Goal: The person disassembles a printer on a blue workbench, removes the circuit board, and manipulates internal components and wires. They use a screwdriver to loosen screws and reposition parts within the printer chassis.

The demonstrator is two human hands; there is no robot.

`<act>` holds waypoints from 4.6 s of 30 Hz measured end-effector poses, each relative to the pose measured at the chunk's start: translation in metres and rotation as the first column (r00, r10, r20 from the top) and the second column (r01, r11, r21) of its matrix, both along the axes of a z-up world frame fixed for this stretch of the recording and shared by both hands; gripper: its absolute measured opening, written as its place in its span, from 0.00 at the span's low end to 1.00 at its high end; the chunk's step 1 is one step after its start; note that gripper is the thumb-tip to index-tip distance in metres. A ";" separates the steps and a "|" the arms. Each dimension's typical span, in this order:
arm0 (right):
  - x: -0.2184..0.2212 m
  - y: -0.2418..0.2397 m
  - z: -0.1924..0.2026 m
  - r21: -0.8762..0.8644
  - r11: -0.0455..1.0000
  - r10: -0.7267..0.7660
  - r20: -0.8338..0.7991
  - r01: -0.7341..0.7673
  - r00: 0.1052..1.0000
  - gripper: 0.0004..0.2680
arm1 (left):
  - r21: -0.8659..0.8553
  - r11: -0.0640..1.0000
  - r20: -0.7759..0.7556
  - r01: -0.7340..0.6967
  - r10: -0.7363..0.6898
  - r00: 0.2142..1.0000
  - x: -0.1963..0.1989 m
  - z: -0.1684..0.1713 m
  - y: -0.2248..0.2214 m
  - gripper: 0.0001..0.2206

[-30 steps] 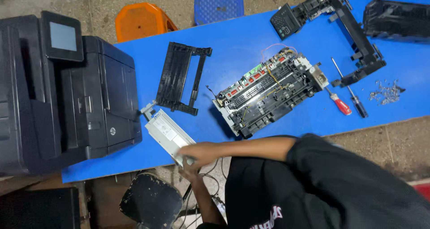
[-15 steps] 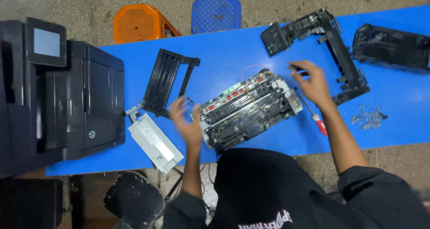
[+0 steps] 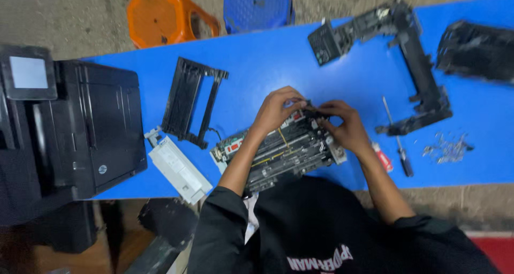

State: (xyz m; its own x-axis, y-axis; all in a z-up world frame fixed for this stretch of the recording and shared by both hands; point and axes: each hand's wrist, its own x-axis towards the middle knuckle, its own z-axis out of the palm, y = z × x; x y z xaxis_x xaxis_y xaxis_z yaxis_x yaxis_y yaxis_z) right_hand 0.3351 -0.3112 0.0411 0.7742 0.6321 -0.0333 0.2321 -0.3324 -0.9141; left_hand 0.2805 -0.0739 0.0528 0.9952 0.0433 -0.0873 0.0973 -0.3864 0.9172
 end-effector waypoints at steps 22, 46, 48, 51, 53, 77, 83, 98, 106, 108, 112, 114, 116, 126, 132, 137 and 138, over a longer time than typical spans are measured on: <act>0.006 0.014 0.048 -0.154 0.988 0.026 0.085 -0.012 0.996 0.10 | -0.022 0.979 -0.001 0.202 -0.202 0.979 0.019 -0.004 0.022 0.07; 0.016 0.044 0.051 -0.203 0.967 0.179 0.119 -0.153 0.977 0.10 | 0.530 0.841 0.333 -0.108 -0.089 0.939 -0.034 0.012 -0.026 0.02; 0.023 0.049 0.044 -0.175 0.969 0.182 0.030 -0.174 0.983 0.10 | 0.461 0.881 0.353 -0.110 -0.069 0.933 -0.030 0.014 -0.020 0.03; 0.030 0.046 0.031 -0.123 0.973 0.181 -0.116 -0.195 0.977 0.09 | 0.317 0.947 0.353 -0.046 -0.073 0.933 -0.028 0.013 -0.009 0.03; 0.032 0.046 0.017 -0.056 0.980 0.188 -0.066 -0.192 0.980 0.09 | 0.159 0.986 0.309 0.051 -0.099 0.946 -0.020 0.007 0.002 0.04; 0.029 0.048 -0.030 -0.053 0.999 0.004 -0.059 -0.007 0.998 0.11 | -0.020 0.998 -0.200 -0.060 0.055 0.978 0.013 -0.061 0.025 0.09; 0.022 0.053 -0.005 0.000 0.996 0.084 0.005 -0.084 0.996 0.09 | 0.419 0.874 0.177 -0.247 0.188 0.966 -0.028 -0.011 -0.011 0.05; 0.027 0.059 -0.012 0.016 0.975 0.221 -0.162 -0.221 0.962 0.05 | 0.485 0.815 0.335 -0.316 0.161 0.928 -0.067 -0.005 -0.046 0.05; 0.026 0.058 -0.004 -0.002 0.964 0.265 -0.081 -0.266 0.961 0.07 | 0.525 0.814 0.280 -0.250 0.112 0.953 -0.071 0.009 -0.018 0.05; 0.025 0.059 -0.003 0.002 0.964 0.266 -0.071 -0.267 0.961 0.08 | 0.482 0.836 0.230 -0.263 0.170 0.958 -0.066 0.016 -0.011 0.06; 0.023 0.057 -0.001 -0.016 0.966 0.257 -0.079 -0.259 0.963 0.08 | 0.430 0.874 0.179 -0.228 0.165 0.970 -0.059 0.023 -0.006 0.07; 0.027 0.059 0.001 -0.025 0.965 0.260 -0.072 -0.262 0.963 0.08 | 0.443 0.869 0.192 -0.218 0.146 0.971 -0.054 0.025 -0.006 0.07; 0.027 0.060 0.000 -0.024 0.963 0.266 -0.071 -0.268 0.961 0.08 | 0.462 0.858 0.202 -0.222 0.142 0.969 -0.055 0.024 -0.007 0.07; 0.024 0.065 -0.011 -0.112 0.969 0.223 0.012 -0.220 0.975 0.09 | 0.454 0.836 0.123 -0.307 0.283 0.951 -0.055 0.016 -0.010 0.05; 0.026 0.066 -0.006 -0.139 0.965 0.239 0.099 -0.224 0.966 0.09 | 0.429 0.829 0.128 -0.360 0.338 0.932 -0.053 0.017 -0.013 0.05; 0.024 0.066 -0.009 -0.118 0.968 0.232 0.096 -0.221 0.968 0.10 | 0.449 0.824 -0.026 -0.346 0.400 0.916 -0.045 0.014 -0.014 0.05; 0.023 0.064 -0.009 -0.130 0.969 0.224 0.088 -0.211 0.971 0.10 | 0.440 0.837 -0.032 -0.326 0.377 0.926 -0.045 0.014 -0.013 0.05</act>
State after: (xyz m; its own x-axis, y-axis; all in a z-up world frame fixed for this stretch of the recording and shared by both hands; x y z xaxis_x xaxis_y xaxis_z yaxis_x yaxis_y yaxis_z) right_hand 0.3578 -0.2468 0.0321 0.6217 0.7819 -0.0466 0.4003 -0.3683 -0.8391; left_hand 0.2350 -0.0871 0.0665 0.8902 0.4463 -0.0915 0.3929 -0.6503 0.6502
